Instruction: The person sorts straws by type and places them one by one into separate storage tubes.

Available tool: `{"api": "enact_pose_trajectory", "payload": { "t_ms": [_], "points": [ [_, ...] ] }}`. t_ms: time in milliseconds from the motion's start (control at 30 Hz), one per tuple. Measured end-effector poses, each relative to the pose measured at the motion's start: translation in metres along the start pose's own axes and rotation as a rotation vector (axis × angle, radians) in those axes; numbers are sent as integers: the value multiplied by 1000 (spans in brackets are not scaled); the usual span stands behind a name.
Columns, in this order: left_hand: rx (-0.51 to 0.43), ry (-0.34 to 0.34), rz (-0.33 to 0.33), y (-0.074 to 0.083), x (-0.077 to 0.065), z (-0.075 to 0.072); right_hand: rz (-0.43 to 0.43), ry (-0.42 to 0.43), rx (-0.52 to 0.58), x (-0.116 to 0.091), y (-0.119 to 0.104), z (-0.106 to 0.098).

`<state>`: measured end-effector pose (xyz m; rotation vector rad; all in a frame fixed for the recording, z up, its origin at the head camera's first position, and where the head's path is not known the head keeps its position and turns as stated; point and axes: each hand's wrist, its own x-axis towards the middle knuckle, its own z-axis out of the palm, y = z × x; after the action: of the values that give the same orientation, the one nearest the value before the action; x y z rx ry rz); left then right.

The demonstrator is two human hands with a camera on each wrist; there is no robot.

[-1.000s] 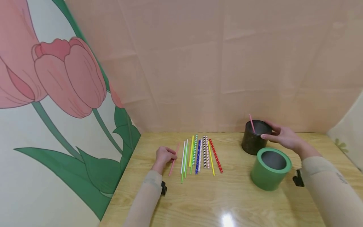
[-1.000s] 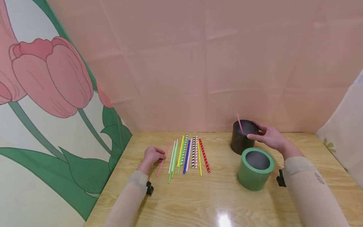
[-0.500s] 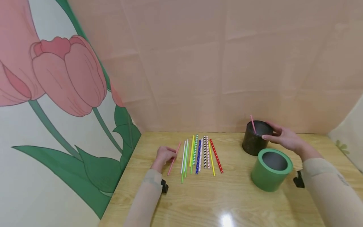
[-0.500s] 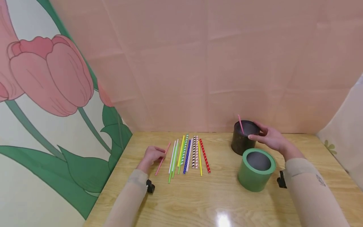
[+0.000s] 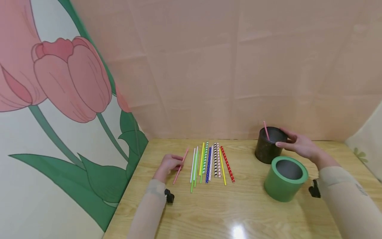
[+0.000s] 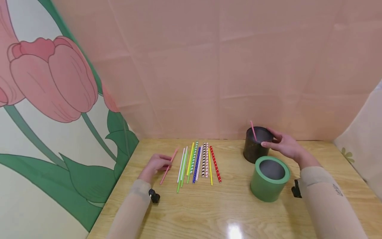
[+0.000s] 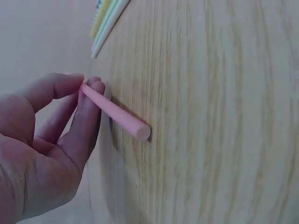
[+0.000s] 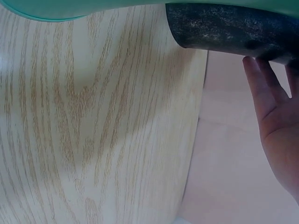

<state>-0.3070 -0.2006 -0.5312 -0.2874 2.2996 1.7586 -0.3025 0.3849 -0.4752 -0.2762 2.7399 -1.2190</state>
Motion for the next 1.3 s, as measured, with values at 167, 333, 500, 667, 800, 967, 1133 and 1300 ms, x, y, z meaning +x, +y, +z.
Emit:
{"api": "enact_pose_trajectory", "payload": {
  "t_ms": [167,333,500,667,800,967,1133,1300],
  "points": [
    [-19,-28,-5,0,-1,-5,0,-2,-9,0,0,-1],
    [-41,-53,-5,0,-1,-6,-1,-5,-23,-2,2,-3],
    [-67,-21,0,2,1,-6,8,-13,-40,-1,4,-4],
    [-121,7,9,3,2,-5,8,-9,-42,0,0,-5],
    [-171,6,30,2,1,-4,11,-17,-33,0,-2,-4],
    [-223,6,28,2,0,-4,8,-17,-31,-1,-2,-2],
    [-261,-13,26,2,2,-5,15,-9,-39,-1,0,-2],
    [-303,-12,27,1,3,-3,23,-12,-45,0,-1,-3]
  ]
}}
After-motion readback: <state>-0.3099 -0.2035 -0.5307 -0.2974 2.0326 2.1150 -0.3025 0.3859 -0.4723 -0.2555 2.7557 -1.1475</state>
